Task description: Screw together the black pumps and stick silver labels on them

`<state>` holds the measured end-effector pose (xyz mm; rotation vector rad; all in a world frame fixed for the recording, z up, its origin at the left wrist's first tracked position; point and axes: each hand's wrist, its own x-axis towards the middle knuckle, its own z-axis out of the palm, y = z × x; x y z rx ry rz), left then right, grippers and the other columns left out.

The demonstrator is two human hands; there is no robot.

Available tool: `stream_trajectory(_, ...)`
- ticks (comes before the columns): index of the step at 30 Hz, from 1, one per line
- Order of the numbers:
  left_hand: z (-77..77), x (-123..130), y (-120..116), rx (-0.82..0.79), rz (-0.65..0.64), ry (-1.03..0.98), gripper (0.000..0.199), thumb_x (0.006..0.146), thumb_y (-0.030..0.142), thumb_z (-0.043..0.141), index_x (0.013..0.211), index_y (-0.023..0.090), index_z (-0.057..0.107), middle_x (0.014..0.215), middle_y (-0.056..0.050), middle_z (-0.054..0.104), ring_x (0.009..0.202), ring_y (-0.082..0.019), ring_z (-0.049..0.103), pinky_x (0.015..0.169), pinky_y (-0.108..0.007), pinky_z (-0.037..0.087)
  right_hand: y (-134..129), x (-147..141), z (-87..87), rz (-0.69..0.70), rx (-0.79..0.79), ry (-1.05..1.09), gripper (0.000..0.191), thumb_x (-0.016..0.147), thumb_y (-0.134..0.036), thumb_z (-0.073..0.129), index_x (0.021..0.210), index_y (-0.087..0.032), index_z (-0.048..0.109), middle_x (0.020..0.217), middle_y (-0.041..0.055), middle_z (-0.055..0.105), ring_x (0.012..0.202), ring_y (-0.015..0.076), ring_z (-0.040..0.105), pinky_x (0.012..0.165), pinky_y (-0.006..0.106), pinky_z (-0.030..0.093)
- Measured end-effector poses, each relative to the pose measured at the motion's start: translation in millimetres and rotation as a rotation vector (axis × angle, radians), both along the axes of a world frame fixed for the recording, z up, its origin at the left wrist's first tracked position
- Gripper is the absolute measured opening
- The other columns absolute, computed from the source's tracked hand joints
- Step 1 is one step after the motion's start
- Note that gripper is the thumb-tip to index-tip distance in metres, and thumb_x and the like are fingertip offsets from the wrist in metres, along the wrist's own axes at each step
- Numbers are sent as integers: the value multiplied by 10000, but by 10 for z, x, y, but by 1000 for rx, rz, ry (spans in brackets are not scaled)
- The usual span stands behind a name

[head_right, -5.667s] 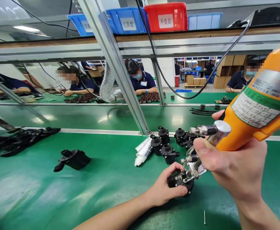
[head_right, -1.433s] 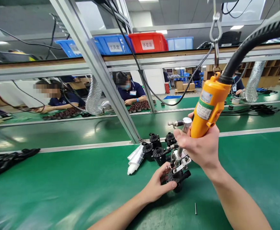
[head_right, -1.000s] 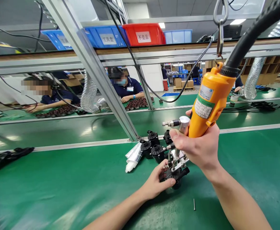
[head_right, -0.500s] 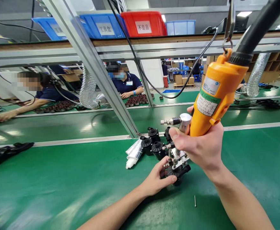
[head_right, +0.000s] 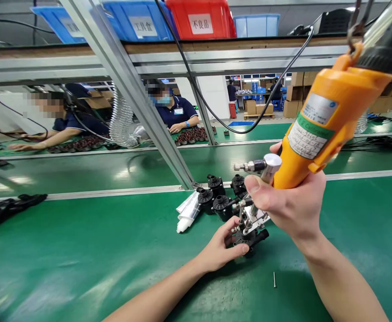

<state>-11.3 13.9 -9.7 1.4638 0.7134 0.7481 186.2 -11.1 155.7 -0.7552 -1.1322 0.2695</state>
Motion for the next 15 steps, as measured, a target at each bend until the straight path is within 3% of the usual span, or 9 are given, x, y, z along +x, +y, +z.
stream_trajectory(10,39,13,-10,5,5,17,501,767,449,873,1101,204,592,1060,-22,638,929,-188,597,845,-307,513,-70,-77,55,43,-53,-25,378,697,-380,857,975,-225,654,688,-23,594,510,135,539,454,286,543)
stream_trajectory(15,2,31,-6,-15,-4,-6,571,774,432,872,1217,212,588,1152,-41,645,1054,-229,611,912,-350,543,49,-155,-20,93,-104,-69,378,677,-331,874,870,-221,568,602,-61,531,435,109,476,372,253,462)
